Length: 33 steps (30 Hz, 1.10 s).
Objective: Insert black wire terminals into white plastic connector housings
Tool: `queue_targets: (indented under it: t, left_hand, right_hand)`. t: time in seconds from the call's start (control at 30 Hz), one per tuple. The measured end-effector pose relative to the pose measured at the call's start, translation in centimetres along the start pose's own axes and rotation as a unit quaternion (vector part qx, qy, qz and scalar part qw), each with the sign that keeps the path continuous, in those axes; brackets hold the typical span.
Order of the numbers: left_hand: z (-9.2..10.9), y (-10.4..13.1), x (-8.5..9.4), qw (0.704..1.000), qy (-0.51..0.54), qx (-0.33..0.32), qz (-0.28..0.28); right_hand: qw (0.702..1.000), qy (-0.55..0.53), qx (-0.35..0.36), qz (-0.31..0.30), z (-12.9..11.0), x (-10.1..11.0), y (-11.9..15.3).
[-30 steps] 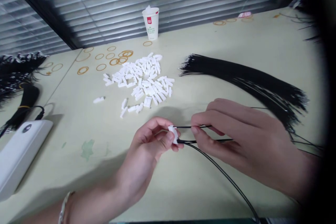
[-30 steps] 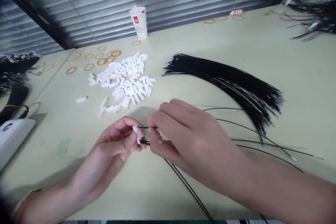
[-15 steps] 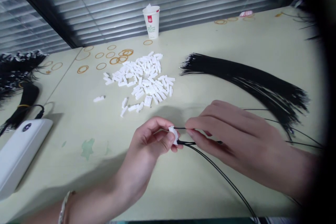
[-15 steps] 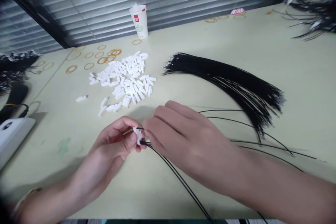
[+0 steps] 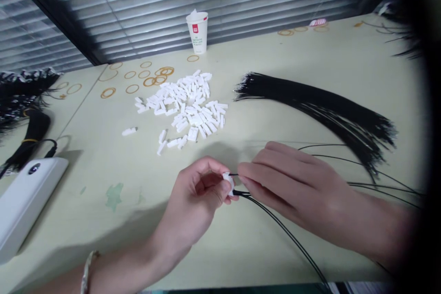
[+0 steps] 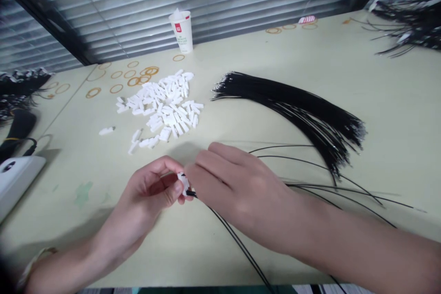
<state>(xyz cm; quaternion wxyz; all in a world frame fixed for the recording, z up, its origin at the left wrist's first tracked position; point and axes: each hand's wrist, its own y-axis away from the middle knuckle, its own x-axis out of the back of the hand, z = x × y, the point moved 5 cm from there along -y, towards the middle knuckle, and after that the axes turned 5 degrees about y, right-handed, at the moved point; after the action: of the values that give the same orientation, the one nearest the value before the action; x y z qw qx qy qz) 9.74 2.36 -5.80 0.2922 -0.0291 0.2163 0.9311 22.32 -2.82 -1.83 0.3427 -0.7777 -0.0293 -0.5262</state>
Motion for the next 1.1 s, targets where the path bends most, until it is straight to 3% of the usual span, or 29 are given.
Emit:
queue_targets:
  t: [0.2,0.3,0.4,0.47,0.53,0.67,0.97,1.1]
  left_hand:
    - [-0.1,-0.1,0.0,1.000,0.021,0.011,-0.011]
    - [-0.1,0.0,0.0,0.999,0.046,0.008,-0.026]
    - [-0.2,0.0,0.1,0.998,0.056,0.000,-0.032]
    - [-0.3,0.0,0.2,0.998,0.055,0.000,-0.030]
    - [-0.3,-0.1,0.2,0.998,0.051,-0.003,-0.032]
    - [-0.2,0.0,0.1,0.998,0.050,-0.011,-0.041]
    - [0.0,-0.1,0.0,0.997,0.062,-0.012,-0.034]
    - [0.1,-0.2,-0.1,0.996,0.077,-0.016,-0.036]
  right_hand:
    - [1.000,0.009,-0.008,0.018,0.0,0.2,-0.4]
    - [0.994,-0.072,-0.086,0.015,1.5,0.6,-1.1]
    - [0.969,-0.094,-0.228,-0.001,5.6,0.6,-1.0]
    - [0.959,-0.011,-0.284,0.013,9.0,0.6,-0.5]
    - [0.955,0.111,-0.274,0.015,11.9,0.2,0.0]
    - [0.953,0.150,-0.264,0.004,15.9,-1.1,0.6]
    - [0.963,0.154,-0.223,-0.001,15.9,-1.0,-0.3]
    - [0.959,0.155,-0.232,0.042,15.6,-0.6,-0.4]
